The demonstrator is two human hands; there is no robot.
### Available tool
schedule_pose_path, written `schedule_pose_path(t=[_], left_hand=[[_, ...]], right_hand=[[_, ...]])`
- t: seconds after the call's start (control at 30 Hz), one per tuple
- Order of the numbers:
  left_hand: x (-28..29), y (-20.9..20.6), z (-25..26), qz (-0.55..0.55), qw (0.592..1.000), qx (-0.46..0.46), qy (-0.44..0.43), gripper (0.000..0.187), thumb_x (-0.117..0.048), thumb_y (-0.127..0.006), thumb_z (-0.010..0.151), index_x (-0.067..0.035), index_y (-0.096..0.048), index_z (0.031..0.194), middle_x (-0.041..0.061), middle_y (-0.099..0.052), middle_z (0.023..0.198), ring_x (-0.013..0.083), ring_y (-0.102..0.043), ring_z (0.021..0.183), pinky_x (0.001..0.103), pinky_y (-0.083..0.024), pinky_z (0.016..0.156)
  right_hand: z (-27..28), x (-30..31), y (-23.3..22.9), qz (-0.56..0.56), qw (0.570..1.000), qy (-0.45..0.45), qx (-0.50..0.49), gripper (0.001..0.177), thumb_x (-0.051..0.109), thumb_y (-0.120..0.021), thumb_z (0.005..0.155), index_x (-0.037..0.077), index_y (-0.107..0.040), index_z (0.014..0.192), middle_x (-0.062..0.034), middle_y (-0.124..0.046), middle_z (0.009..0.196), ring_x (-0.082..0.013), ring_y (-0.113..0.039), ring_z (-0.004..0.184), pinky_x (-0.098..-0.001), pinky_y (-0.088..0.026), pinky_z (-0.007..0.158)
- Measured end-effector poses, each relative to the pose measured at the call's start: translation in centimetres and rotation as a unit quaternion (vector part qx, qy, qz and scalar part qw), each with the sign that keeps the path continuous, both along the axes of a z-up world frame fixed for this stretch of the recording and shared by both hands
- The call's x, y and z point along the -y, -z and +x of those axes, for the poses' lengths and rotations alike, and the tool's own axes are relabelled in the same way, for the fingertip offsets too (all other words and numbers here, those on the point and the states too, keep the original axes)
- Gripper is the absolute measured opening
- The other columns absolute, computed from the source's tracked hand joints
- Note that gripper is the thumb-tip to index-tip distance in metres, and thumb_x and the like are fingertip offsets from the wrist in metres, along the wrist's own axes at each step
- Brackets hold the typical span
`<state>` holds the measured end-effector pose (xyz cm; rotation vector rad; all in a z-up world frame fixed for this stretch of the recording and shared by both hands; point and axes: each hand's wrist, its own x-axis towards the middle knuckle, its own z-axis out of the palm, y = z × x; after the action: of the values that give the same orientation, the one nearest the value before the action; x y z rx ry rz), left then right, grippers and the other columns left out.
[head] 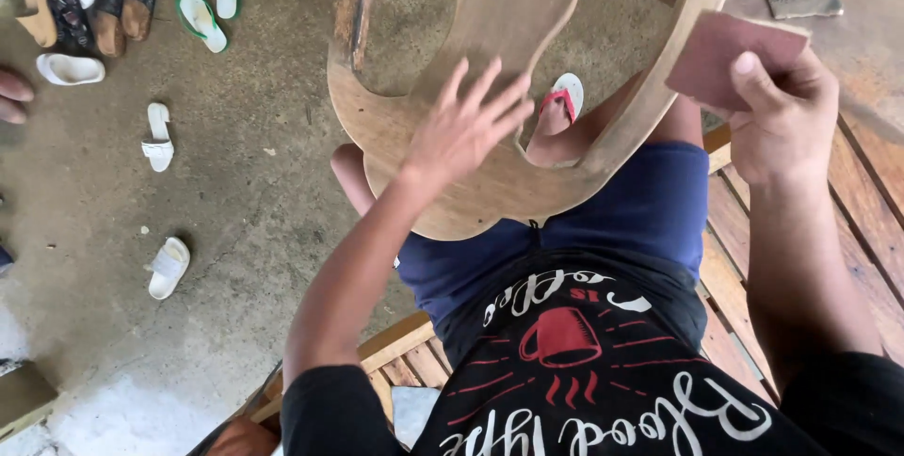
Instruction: Sanding the wooden backrest of a chair with sandpaper.
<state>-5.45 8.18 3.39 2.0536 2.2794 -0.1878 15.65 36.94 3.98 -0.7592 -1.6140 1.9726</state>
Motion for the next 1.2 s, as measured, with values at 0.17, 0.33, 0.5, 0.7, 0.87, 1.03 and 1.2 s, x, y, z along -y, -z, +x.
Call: schedule_pose_path(t=[0.17, 0.33, 0.5, 0.7, 0.87, 1.03, 1.2], left_hand=[[-2.9, 2.3, -2.5, 0.034, 0.999, 0.007, 0.009, 0.067, 0.011, -0.055, 0.088, -0.02, -0.051, 0.147, 0.009, -0.027, 0.163, 0.0436, -0.029, 0.145, 0.066, -0.022, 0.118], [0.7, 1.7, 2.5, 0.022, 0.998, 0.021, 0.053, 0.053, 0.004, -0.061, 0.088, -0.015, -0.058, 0.138, 0.009, -0.044, 0.156, 0.0373, -0.041, 0.141, 0.056, -0.03, 0.119], [1.7, 0.5, 8.4, 0.108, 0.99, 0.082, -0.04, 0.043, -0.01, -0.048, 0.094, -0.007, -0.062, 0.135, 0.009, -0.062, 0.139, 0.0392, -0.041, 0.141, 0.051, -0.035, 0.118], [4.2, 1.9, 10.5, 0.287, 0.929, 0.152, -0.175, 0.038, -0.036, -0.051, 0.104, -0.005, -0.062, 0.125, 0.014, -0.055, 0.136, 0.0323, -0.047, 0.134, 0.053, -0.038, 0.113], [5.8, 1.9, 10.9, 0.299, 0.922, 0.08, -0.231, 0.079, -0.071, -0.05, 0.091, -0.007, -0.058, 0.137, 0.016, -0.05, 0.147, 0.0408, -0.043, 0.14, 0.057, -0.033, 0.114], [6.0, 2.2, 11.8, 0.266, 0.93, 0.034, -0.253, 0.076, -0.047, -0.082, 0.076, -0.016, -0.057, 0.141, 0.014, -0.048, 0.15, 0.0416, -0.042, 0.142, 0.066, -0.034, 0.113], [6.2, 3.5, 11.6, 0.257, 0.933, 0.023, -0.249, 0.093, -0.033, -0.09, 0.059, -0.021, -0.054, 0.145, 0.011, -0.045, 0.154, 0.038, -0.039, 0.145, 0.065, -0.036, 0.114]], right_hand=[[0.4, 1.4, 2.0, 0.028, 1.0, 0.011, 0.007, 0.026, 0.016, -0.075, 0.098, 0.01, -0.062, 0.119, -0.0013, -0.068, 0.113, -0.0109, -0.065, 0.106, -0.0241, -0.056, 0.098], [0.8, 2.3, 2.4, 0.116, 0.993, 0.012, -0.009, 0.017, 0.016, -0.064, 0.11, 0.005, -0.059, 0.122, -0.0053, -0.064, 0.118, -0.0151, -0.06, 0.112, -0.0308, -0.051, 0.103], [-0.5, 3.9, -2.2, 0.321, 0.943, -0.079, -0.026, 0.016, -0.008, -0.054, 0.115, -0.014, -0.063, 0.127, -0.0278, -0.063, 0.128, -0.0367, -0.063, 0.119, -0.043, -0.057, 0.099], [-1.8, 7.3, -6.5, 0.709, 0.656, -0.252, 0.055, 0.022, -0.008, -0.062, 0.099, 0.005, -0.058, 0.08, -0.0033, -0.051, 0.079, -0.0216, -0.054, 0.073, -0.0711, -0.04, 0.12], [-2.4, 13.4, 1.1, 0.703, 0.675, -0.221, -0.008, 0.037, -0.003, -0.051, 0.086, 0.002, -0.07, 0.117, -0.0151, -0.074, 0.113, -0.0271, -0.073, 0.103, -0.0382, -0.055, 0.091], [-2.5, 13.5, 2.0, 0.638, 0.726, -0.255, -0.017, 0.043, -0.005, -0.052, 0.087, 0.007, -0.07, 0.124, -0.0114, -0.074, 0.118, -0.0277, -0.071, 0.11, -0.0375, -0.053, 0.094], [-2.6, 8.6, 1.2, 0.455, 0.805, -0.381, 0.013, 0.038, -0.01, -0.066, 0.077, 0.005, -0.073, 0.111, -0.0166, -0.075, 0.102, -0.0404, -0.069, 0.102, -0.0524, -0.055, 0.088]])
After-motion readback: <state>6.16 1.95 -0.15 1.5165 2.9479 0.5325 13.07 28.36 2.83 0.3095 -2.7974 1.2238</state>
